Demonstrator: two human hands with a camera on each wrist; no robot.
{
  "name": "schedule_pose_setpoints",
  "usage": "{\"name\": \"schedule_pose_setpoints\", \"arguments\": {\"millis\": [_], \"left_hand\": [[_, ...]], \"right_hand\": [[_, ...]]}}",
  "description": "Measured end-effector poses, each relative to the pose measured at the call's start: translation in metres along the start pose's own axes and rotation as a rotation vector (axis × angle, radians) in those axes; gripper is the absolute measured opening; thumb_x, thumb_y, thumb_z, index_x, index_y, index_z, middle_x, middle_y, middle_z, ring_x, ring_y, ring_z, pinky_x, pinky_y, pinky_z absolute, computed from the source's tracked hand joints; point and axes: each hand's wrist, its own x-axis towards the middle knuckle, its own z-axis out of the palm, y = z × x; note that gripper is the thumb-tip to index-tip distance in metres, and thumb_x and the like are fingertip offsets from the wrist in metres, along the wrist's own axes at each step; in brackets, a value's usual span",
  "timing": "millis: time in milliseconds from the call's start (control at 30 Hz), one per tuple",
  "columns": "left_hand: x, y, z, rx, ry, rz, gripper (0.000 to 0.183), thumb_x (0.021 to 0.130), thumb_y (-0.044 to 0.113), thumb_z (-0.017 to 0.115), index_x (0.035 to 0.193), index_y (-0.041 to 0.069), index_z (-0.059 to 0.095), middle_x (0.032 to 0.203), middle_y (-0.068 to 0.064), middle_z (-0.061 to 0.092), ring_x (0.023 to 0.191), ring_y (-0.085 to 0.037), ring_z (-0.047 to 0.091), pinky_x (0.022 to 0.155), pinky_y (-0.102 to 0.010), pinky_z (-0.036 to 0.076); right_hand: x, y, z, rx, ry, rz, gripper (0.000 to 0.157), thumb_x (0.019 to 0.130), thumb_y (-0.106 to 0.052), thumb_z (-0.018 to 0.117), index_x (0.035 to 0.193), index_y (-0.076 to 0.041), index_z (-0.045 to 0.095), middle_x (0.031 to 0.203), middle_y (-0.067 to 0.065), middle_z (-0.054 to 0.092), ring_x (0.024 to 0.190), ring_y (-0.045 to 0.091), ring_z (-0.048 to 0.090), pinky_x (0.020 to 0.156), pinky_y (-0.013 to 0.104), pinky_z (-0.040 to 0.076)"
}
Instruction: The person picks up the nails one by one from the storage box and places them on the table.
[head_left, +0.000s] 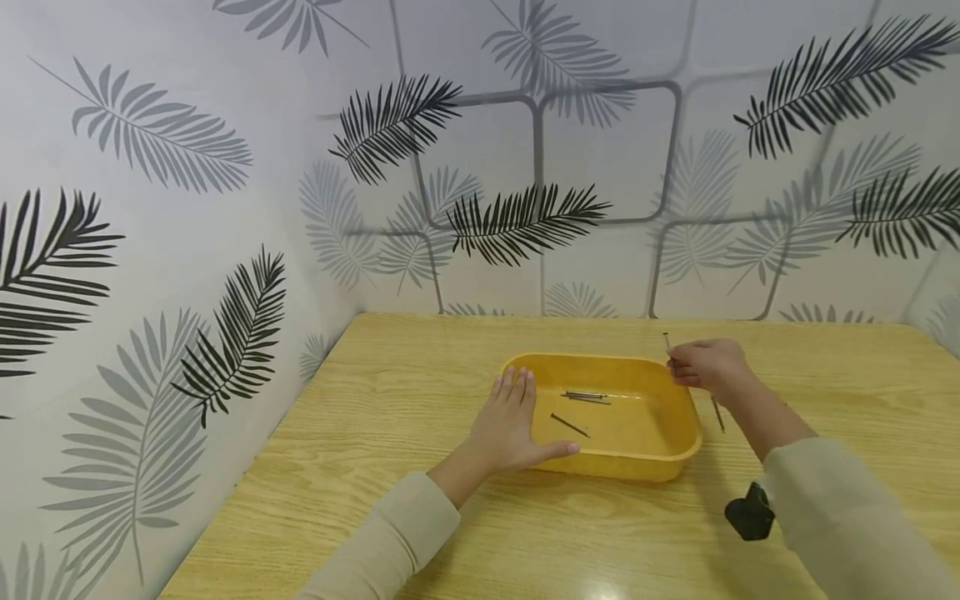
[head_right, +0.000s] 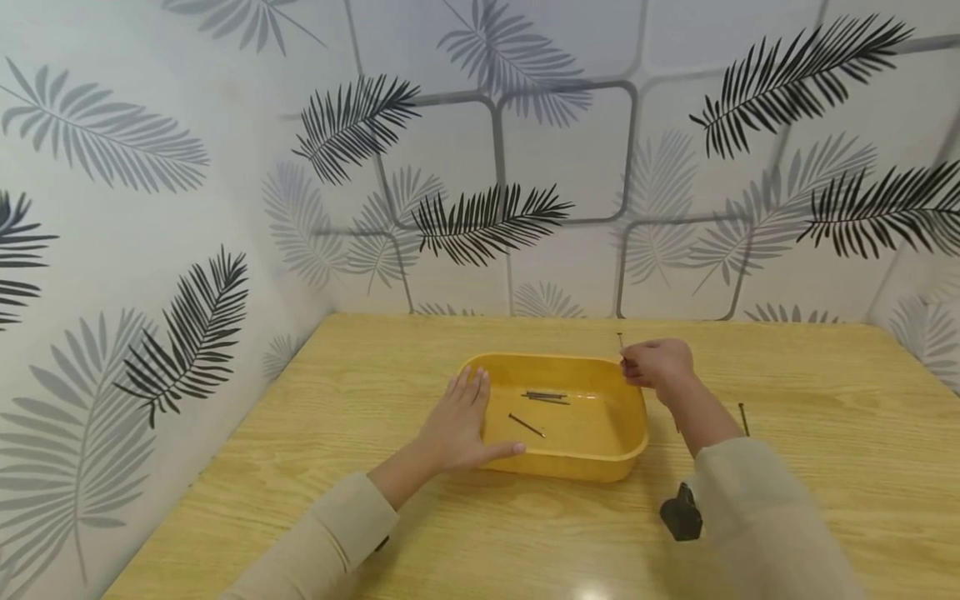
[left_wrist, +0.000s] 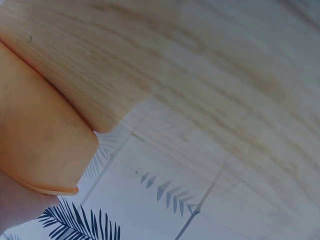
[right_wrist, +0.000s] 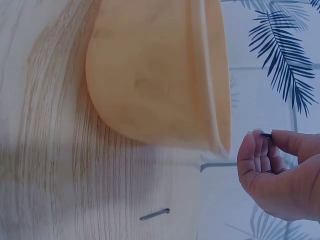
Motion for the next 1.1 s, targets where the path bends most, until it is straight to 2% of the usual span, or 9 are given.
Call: {"name": "schedule_pose_setpoints", "arguments": {"millis": [400,567,1100], "left_hand": [[0.0,-0.002,-0.001,0.01,0.01,0.001,0.105,0.082,0.073,0.04,0.147,-0.004,0.013,0.154,-0.02,0.014,0.144,-0.032,0.005,0.119,-0.042,0.006],[-0.001,-0.001,-0.001,0.001,0.007,0.006,0.104,0.082,0.073,0.041,0.147,-0.004,0.013,0.154,-0.02,0.013,0.144,-0.033,0.005,0.119,-0.042,0.006],[0.001,0.0,-0.003,-0.002,-0.002,0.004,0.106,0.081,0.074,0.041,0.147,-0.004,0.012,0.154,-0.02,0.012,0.145,-0.032,0.004,0.119,-0.042,0.006]], "right_hand": [[-0.003,0.009,-0.021,0.002,0.02,0.002,0.05,0.095,-0.013,0.046,0.131,0.019,0.034,0.065,-0.012,0.06,0.061,0.0,0.06,0.065,0.017,0.055],[-0.003,0.013,-0.027,0.035,0.025,0.024,0.045,0.095,-0.011,0.047,0.128,0.017,0.038,0.063,-0.012,0.061,0.059,0.001,0.06,0.063,0.019,0.055],[-0.008,0.028,-0.059,-0.024,0.014,0.005,0.056,0.095,-0.013,0.043,0.132,0.025,0.026,0.064,-0.016,0.06,0.061,-0.002,0.06,0.065,0.017,0.055]]}}
